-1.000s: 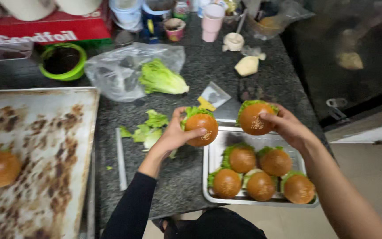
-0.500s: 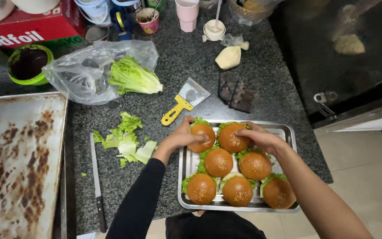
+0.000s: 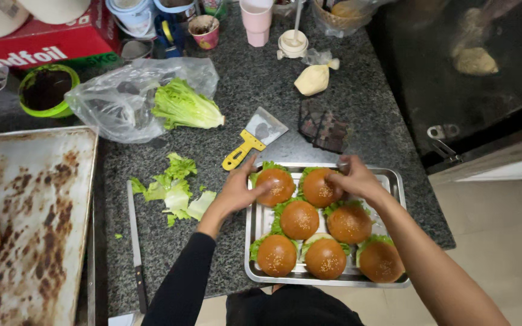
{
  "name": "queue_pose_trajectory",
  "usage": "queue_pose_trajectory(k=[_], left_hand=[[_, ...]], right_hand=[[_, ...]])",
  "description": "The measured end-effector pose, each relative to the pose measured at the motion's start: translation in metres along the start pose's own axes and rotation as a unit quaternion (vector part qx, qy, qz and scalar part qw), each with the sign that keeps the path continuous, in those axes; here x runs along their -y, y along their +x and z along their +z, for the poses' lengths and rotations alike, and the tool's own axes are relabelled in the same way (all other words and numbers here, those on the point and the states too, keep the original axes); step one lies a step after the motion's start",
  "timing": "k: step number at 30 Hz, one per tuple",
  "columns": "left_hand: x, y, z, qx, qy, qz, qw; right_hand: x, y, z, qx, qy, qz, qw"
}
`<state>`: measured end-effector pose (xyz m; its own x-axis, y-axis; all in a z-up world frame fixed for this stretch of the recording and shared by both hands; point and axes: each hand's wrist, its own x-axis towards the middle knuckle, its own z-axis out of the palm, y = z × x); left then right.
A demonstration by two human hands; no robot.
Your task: The person prepares burgers by taking cooked patties from a microwave, placing them onto buns with lettuce on a baking sheet, applying sauce from a plastic bag, and then transferring the assembled burgers onto a tray which they place inside a glass display cabinet.
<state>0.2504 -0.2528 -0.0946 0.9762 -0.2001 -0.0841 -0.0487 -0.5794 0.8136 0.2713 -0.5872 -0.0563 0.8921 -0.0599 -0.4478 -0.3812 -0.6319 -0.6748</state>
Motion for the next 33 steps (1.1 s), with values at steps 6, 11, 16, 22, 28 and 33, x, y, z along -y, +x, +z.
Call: queue_pose_trajectory(k=[6,11,16,22,28,33], left_hand=[[0.034,-0.067,-0.072,-0.195,-0.096,-0.063,0.974],[0.092,-0.177,-0.174,-0.45,0.13,-0.086,0.879],[0.179,-0.288,-0.268,-0.555,0.067,-0.182,0.809],[0.302,-0.352,-0.343,-0.544,-0.139,-0.386,0.732],[0.364,-0.335,-0.384,-0.502,-0.367,-0.393,0.678],[0.386,-0.311,-0.388,-0.519,-0.349,-0.397,0.671]], right_hand=[[0.078,-0.013,0.031,-0.089,-0.054,-0.234,0.967],[0.181,-0.03,0.131,0.078,0.072,-0.378,0.92],[0.272,-0.055,0.254,0.213,0.073,-0.41,0.884],[0.321,-0.076,0.379,0.284,0.143,-0.429,0.845],[0.323,-0.069,0.436,0.314,0.112,-0.38,0.863],[0.314,-0.064,0.446,0.317,0.083,-0.345,0.879]])
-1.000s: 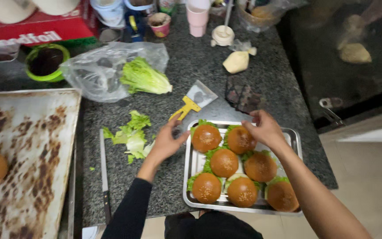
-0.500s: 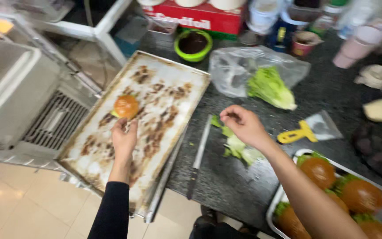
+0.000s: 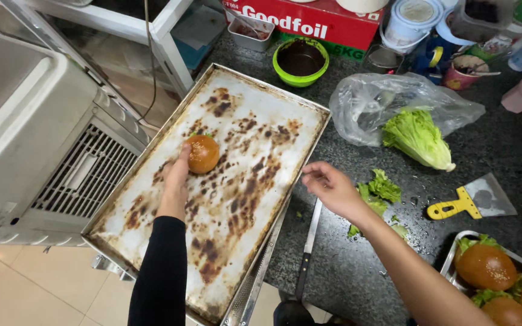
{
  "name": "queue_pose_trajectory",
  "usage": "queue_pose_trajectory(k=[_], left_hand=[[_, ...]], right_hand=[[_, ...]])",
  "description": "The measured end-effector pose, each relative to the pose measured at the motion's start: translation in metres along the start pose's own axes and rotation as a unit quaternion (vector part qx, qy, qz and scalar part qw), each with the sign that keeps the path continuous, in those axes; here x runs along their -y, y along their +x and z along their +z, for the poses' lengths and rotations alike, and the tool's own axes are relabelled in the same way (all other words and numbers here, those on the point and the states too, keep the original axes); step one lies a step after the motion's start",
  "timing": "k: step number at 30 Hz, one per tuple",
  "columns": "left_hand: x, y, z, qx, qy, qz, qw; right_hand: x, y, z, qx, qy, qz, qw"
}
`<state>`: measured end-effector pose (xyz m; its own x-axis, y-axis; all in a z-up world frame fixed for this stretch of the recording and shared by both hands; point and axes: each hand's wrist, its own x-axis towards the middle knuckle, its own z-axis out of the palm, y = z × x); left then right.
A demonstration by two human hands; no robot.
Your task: The person prepares burgers by taking cooked patties from a microwave, placing them onto buns with lettuce on a baking sheet, applying sauce from a plastic bag, and then transferring the assembled burgers onto a tray which they place inside a glass display cabinet.
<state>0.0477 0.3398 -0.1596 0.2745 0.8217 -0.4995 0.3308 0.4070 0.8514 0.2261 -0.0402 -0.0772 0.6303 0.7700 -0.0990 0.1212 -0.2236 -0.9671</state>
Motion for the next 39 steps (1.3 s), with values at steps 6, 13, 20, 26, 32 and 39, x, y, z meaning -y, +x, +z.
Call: queue_pose_trajectory(k=[6,13,20,26,32,39], left_hand=[[0.003,0.009,0.019,0.026,-0.049,0.037,0.998],[-0.027,-0.043,0.04,0.041,-0.026,0.132,0.99],[-0.068,-0.176,0.065,0.313,-0.082,0.025,0.946],[-0.061,-0.297,0.139,0.521,-0.09,0.031,0.848],[-0.023,-0.408,0.233,0.617,0.006,0.088,0.782],[0.041,-0.53,0.352,0.66,0.107,0.233,0.707]], right_hand=[[-0.002,-0.002,0.003,-0.003,0.005,0.021,1.0],[0.015,-0.015,0.003,-0.018,-0.005,0.048,0.999],[0.051,-0.051,-0.031,-0.046,0.11,0.082,0.989],[0.082,-0.126,-0.078,-0.035,0.214,0.118,0.969],[0.075,-0.233,-0.165,-0.144,0.297,0.127,0.936],[0.04,-0.405,-0.292,-0.253,0.349,0.086,0.898]])
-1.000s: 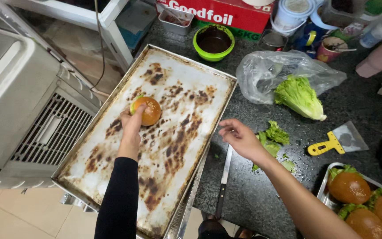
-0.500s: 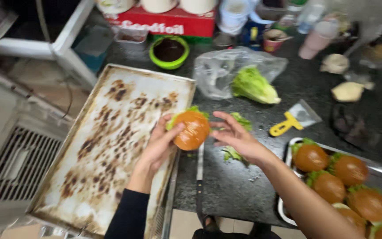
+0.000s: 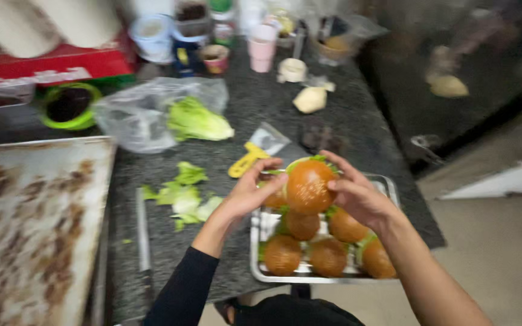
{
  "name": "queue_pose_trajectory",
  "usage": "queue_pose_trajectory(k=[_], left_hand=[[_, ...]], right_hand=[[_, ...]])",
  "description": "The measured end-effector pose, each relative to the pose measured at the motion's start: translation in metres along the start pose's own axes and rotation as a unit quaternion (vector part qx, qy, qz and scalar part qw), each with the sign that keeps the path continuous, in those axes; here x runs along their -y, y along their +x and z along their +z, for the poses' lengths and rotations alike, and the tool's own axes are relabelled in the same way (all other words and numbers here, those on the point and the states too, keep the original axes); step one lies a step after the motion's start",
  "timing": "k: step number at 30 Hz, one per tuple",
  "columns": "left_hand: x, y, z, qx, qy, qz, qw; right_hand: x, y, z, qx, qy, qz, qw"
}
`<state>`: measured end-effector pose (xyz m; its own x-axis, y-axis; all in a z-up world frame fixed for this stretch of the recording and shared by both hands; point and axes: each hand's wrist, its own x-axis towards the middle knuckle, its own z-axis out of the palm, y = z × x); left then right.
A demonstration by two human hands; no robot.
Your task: The person prepares burgers by taking cooked patties from a microwave, placing them onto buns with lettuce on a baking sheet, applying sauce from a plastic bag, and then transferring the assembled burgers onto a tray which they place inside a glass display cabinet.
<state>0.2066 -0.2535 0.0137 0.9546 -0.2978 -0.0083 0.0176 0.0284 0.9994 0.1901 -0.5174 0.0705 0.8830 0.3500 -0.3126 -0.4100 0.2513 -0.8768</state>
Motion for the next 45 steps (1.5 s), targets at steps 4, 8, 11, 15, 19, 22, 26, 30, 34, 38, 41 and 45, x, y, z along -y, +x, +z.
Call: queue_pose_trajectory(k=[4,8,11,15,19,22,26,30,34,38,41,45], left_hand=[[0.029,0.029,0.059,-0.068,0.02,-0.004,0.997],[0.053,0.03,0.084,-0.086,-0.03,-0.048,0.995],[0.059,0.031,0.091,-0.098,-0.072,-0.074,0.99],[0.062,0.024,0.086,-0.124,-0.051,-0.079,0.988],[0.063,0.018,0.084,-0.131,-0.034,-0.074,0.988],[0.062,0.016,0.085,-0.134,-0.021,-0.064,0.989],[0.053,0.011,0.081,-0.179,0.043,-0.082,0.979],[0.051,-0.005,0.076,-0.202,0.139,-0.055,0.968],[0.073,-0.018,0.071,-0.23,0.243,0.018,0.942],[0.119,-0.034,0.055,-0.307,0.367,0.021,0.878],[0.158,-0.055,0.037,-0.321,0.374,-0.104,0.864],[0.2,-0.069,0.043,-0.301,0.084,-0.252,0.916]], right_hand=[[0.007,-0.034,-0.112,-0.131,-0.013,-0.027,0.991],[-0.019,-0.026,-0.186,-0.274,-0.039,0.007,0.961],[-0.048,-0.009,-0.212,-0.321,-0.074,0.043,0.943],[-0.083,0.015,-0.226,-0.325,-0.105,0.037,0.939],[-0.092,0.013,-0.228,-0.334,-0.225,-0.031,0.915],[-0.081,-0.004,-0.233,-0.338,-0.509,-0.07,0.789],[-0.067,-0.018,-0.238,-0.348,-0.562,-0.224,0.716],[-0.075,-0.032,-0.25,-0.325,-0.462,-0.213,0.797],[-0.1,-0.042,-0.261,-0.316,-0.374,-0.141,0.86],[-0.13,-0.05,-0.268,-0.354,-0.312,-0.021,0.881],[-0.144,-0.047,-0.271,-0.322,-0.164,0.018,0.932],[-0.151,-0.044,-0.258,-0.313,-0.004,0.052,0.948]])
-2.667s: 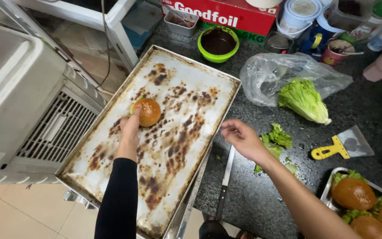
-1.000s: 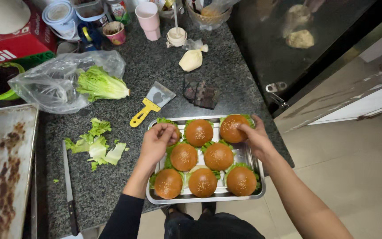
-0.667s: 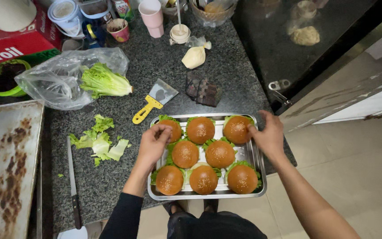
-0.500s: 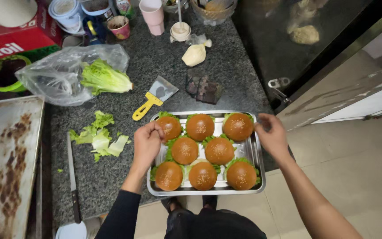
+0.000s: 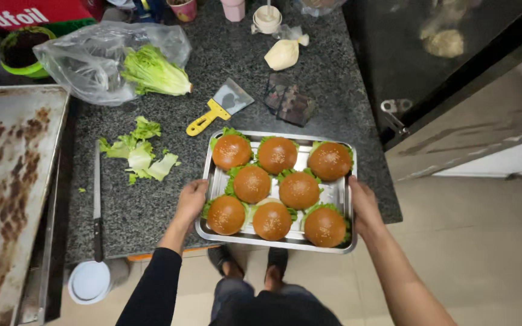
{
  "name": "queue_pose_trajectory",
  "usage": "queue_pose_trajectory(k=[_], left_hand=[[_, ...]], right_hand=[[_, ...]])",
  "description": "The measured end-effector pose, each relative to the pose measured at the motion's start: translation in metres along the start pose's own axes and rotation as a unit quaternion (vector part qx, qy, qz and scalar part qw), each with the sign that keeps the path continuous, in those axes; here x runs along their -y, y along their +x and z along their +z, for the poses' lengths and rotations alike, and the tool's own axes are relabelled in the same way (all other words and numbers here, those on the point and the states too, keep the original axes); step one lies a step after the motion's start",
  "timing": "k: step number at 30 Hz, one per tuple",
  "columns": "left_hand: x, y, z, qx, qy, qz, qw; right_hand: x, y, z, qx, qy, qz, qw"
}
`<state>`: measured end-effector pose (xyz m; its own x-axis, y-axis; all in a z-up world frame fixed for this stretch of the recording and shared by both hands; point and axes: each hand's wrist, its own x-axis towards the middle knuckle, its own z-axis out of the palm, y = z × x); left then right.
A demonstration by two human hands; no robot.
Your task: The person prepares burgers by taking cooked patties from a microwave, placing them onto buns with lettuce on a baking sheet, applying sauce from a plastic bag, and then transferring the assembled burgers onto a tray which they place inside a glass display cabinet.
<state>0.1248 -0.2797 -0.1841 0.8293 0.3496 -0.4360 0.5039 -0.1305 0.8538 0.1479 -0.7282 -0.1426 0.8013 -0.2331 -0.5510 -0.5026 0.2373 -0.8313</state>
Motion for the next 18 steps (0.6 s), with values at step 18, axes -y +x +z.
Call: queue_pose_trajectory(k=[18], left_hand=[[0.014,-0.226,-0.247,-0.246,-0.259,0.058,0.932]], right_hand=[[0.08,-0.171,0.247,0.251,-0.137,-0.037,0.958]])
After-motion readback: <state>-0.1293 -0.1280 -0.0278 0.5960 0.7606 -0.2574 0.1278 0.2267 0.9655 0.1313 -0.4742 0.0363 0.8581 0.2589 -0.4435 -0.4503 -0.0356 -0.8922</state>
